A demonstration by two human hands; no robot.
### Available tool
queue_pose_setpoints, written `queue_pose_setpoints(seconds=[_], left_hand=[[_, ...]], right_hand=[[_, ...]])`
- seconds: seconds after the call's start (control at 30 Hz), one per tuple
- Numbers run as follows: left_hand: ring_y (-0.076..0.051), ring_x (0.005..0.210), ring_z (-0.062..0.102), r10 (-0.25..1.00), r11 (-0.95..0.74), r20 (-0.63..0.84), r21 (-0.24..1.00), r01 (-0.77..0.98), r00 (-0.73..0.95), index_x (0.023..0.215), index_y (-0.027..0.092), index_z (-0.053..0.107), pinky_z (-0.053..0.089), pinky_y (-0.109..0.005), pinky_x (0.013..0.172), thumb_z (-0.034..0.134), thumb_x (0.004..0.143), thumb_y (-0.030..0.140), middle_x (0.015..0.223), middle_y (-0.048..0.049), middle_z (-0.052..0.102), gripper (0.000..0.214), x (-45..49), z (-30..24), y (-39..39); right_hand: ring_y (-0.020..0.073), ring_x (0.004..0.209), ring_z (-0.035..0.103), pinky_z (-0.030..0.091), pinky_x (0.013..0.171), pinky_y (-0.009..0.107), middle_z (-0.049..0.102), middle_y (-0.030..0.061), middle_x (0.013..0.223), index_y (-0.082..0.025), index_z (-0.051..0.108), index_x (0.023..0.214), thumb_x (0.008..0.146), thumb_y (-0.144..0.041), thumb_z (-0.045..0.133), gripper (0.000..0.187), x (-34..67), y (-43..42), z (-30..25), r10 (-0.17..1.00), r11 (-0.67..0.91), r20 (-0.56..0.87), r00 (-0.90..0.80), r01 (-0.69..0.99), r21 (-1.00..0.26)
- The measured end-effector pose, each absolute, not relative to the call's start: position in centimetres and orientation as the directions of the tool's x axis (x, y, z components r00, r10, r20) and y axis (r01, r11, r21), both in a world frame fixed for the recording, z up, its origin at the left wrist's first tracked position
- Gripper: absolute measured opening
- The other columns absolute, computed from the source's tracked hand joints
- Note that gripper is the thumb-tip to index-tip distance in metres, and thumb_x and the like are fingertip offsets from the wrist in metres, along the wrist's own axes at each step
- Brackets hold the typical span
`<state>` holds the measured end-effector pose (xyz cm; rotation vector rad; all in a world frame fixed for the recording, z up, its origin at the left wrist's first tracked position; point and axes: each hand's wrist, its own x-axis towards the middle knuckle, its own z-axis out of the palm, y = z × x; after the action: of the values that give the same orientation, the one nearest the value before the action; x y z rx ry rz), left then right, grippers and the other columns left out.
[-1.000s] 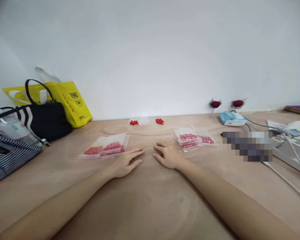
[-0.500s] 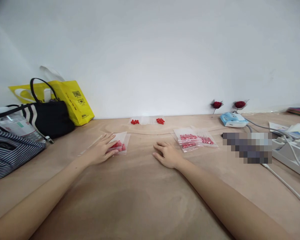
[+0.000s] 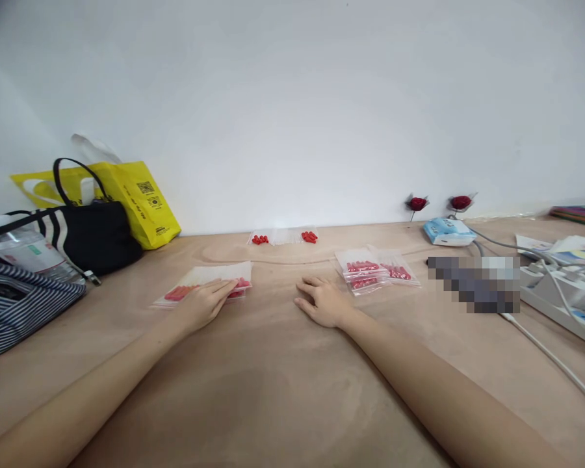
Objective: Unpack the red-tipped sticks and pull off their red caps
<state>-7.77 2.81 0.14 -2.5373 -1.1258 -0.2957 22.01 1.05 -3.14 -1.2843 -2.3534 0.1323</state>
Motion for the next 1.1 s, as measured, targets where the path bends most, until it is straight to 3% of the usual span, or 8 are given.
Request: queue_pose_setpoints(seconds=[0.27, 0.4, 0.47, 0.53, 0.63, 0.83, 0.97, 1.1], left_hand=[[-0.017, 0.103, 0.055, 0.515, -0.776, 0.430, -0.133, 0.617, 0.741, 0.112, 0.013, 0.054, 0.046, -0.033, 0.090, 0.032, 0.082, 0.010, 0.112, -0.0092, 0.059, 0.037, -3.4, -1.5, 2.6], [-0.016, 0.102, 0.056, 0.525, -0.805, 0.463, -0.002, 0.593, 0.714, 0.109, 0.016, 0.057, 0.046, -0.033, 0.089, 0.035, 0.086, 0.018, 0.111, -0.0076, 0.060, 0.032, -2.6, -2.1, 2.6], [-0.017, 0.102, 0.056, 0.526, -0.808, 0.492, 0.033, 0.589, 0.694, 0.108, 0.017, 0.057, 0.045, -0.036, 0.091, 0.037, 0.086, 0.022, 0.110, -0.0074, 0.061, 0.030, -2.6, -2.2, 2.6], [-0.018, 0.103, 0.055, 0.524, -0.807, 0.506, 0.038, 0.589, 0.685, 0.108, 0.017, 0.057, 0.043, -0.038, 0.093, 0.040, 0.086, 0.024, 0.109, -0.0069, 0.061, 0.029, -2.6, -2.2, 2.7], [-0.019, 0.103, 0.055, 0.536, -0.794, 0.511, 0.034, 0.608, 0.672, 0.110, 0.017, 0.055, 0.041, -0.040, 0.094, 0.040, 0.085, 0.025, 0.110, -0.0073, 0.061, 0.030, -2.7, -2.1, 2.8], [-0.023, 0.099, 0.055, 0.575, -0.728, 0.571, 0.030, 0.685, 0.586, 0.100, 0.017, 0.062, 0.044, -0.041, 0.088, 0.044, 0.082, 0.031, 0.102, -0.0091, 0.063, 0.029, -2.9, -2.0, 3.1], [-0.020, 0.085, 0.057, 0.564, -0.714, 0.608, 0.019, 0.700, 0.559, 0.089, 0.020, 0.067, 0.047, -0.036, 0.076, 0.045, 0.083, 0.032, 0.092, -0.0061, 0.065, 0.025, -2.9, -1.6, 2.9], [-0.018, 0.076, 0.057, 0.579, -0.627, 0.655, -0.023, 0.779, 0.486, 0.090, 0.025, 0.067, 0.046, -0.032, 0.069, 0.046, 0.083, 0.033, 0.089, -0.0028, 0.066, 0.023, -2.9, -1.1, 2.4]], right_hand=[[0.0210, 0.101, 0.052, 0.040, 0.088, 0.035, 0.055, 0.0087, 0.114, -0.019, 0.057, 0.107, 0.080, -0.034, 0.043, 0.034, 21.6, 0.5, -3.1, 0.790, 0.573, 0.447, -0.419, 0.764, -0.297], [0.0229, 0.091, 0.054, 0.039, 0.083, 0.038, 0.061, 0.0090, 0.097, -0.020, 0.059, 0.092, 0.077, -0.031, 0.046, 0.023, 24.8, 0.0, -1.8, 0.736, 0.460, 0.645, -0.206, 0.852, -0.252], [0.0221, 0.085, 0.055, 0.040, 0.078, 0.036, 0.062, 0.0095, 0.090, -0.018, 0.056, 0.092, 0.079, -0.033, 0.045, 0.023, 29.2, -0.2, -0.7, 0.739, 0.298, 0.673, 0.012, 0.891, -0.343], [0.0213, 0.081, 0.056, 0.040, 0.070, 0.033, 0.062, 0.0114, 0.089, -0.016, 0.053, 0.094, 0.081, -0.036, 0.040, 0.027, 35.0, -0.7, 0.3, 0.771, 0.061, 0.584, 0.253, 0.884, -0.463], [0.0233, 0.081, 0.055, 0.037, 0.071, 0.035, 0.063, 0.0140, 0.087, -0.018, 0.057, 0.077, 0.086, -0.039, 0.028, 0.036, 43.3, -2.2, 0.7, 0.815, -0.208, 0.394, 0.425, 0.849, -0.486], [0.0183, 0.079, 0.057, 0.037, 0.073, 0.029, 0.064, 0.0121, 0.084, -0.019, 0.058, 0.071, 0.085, -0.034, 0.034, 0.031, 49.1, -3.7, -1.3, 0.875, -0.273, 0.204, 0.440, 0.794, -0.544], [0.0195, 0.077, 0.057, 0.038, 0.068, 0.029, 0.063, 0.0134, 0.086, -0.017, 0.059, 0.074, 0.085, -0.039, 0.035, 0.034, 48.3, -1.7, -2.1, 0.898, -0.252, 0.183, 0.400, 0.809, -0.531], [0.0202, 0.089, 0.055, 0.037, 0.071, 0.028, 0.060, 0.0155, 0.099, -0.016, 0.059, 0.086, 0.087, -0.039, 0.027, 0.040, 48.7, -0.7, -1.5, 0.885, -0.234, 0.224, 0.409, 0.805, -0.546]])
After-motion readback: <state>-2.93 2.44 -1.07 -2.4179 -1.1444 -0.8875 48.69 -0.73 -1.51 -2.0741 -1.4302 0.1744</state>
